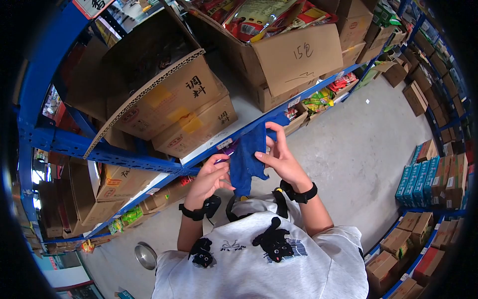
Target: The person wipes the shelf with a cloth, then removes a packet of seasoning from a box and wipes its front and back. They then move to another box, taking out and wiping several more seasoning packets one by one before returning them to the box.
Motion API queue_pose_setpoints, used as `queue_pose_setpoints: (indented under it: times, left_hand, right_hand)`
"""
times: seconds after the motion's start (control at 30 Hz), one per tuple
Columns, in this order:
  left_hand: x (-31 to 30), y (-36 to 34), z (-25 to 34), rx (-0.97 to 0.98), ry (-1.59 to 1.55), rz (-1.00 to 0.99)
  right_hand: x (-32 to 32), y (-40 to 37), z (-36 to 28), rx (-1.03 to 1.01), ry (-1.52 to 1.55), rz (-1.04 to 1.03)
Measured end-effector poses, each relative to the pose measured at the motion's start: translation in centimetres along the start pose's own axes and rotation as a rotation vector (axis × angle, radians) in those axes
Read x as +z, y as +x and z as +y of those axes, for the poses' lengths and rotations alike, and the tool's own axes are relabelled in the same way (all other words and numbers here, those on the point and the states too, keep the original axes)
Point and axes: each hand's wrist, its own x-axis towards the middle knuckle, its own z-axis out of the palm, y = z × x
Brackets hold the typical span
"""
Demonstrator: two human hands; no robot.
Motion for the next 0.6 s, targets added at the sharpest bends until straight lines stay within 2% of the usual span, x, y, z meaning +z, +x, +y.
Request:
queue_pose_setpoints:
  times: [0.13, 0.23, 0.3, 0.37, 0.4, 0.43, 0.5, 0.53, 0.57, 0.6]
  left_hand:
    - [-0.7, 1.4, -1.6, -0.102, 0.020, -0.075]
    - [0.8, 2.4, -2.2, -0.131, -0.044, -0.122]
    - [0.3, 3.0, -3.0, -0.142, 0.055, -0.135]
    - [-0.1, 3.4, -3.5, -0.004, -0.058, -0.212]
    - [1.3, 2.6, -1.5, 0.086, -0.094, -0.231]
    - [1.3, 2.6, -1.1, 0.087, -0.094, -0.232]
    - [0.6, 2.1, -0.3, 0.250, 0.018, -0.080]
    - [0.4, 1.7, 0.1, 0.274, 0.105, 0.003]
    - [-0.7, 1.6, 0.3, 0.274, 0.104, 0.002]
    - [-1.7, 1.5, 0.6, 0.147, 0.265, 0.029]
  right_hand:
    - [0.8, 0.0, 0.2, -0.069, 0.164, -0.040]
    - [1.0, -0.1, 0.4, 0.026, 0.317, -0.100]
    - [0.9, -0.1, 0.5, 0.090, 0.380, -0.132]
    - [0.7, -0.2, 0.1, 0.090, 0.369, -0.101]
    - [0.5, -0.3, 0.0, 0.092, 0.360, -0.070]
    - [0.2, -0.3, 0.1, 0.091, 0.359, -0.070]
    - [-0.8, -0.2, 0.6, -0.086, -0.099, 0.017]
    - [-1.1, -0.2, 0.4, -0.066, -0.173, 0.087]
    - [-1.7, -0.2, 0.5, -0.067, -0.174, 0.088]
    - [-2.5, -0.2, 0.9, -0.033, -0.233, 0.147]
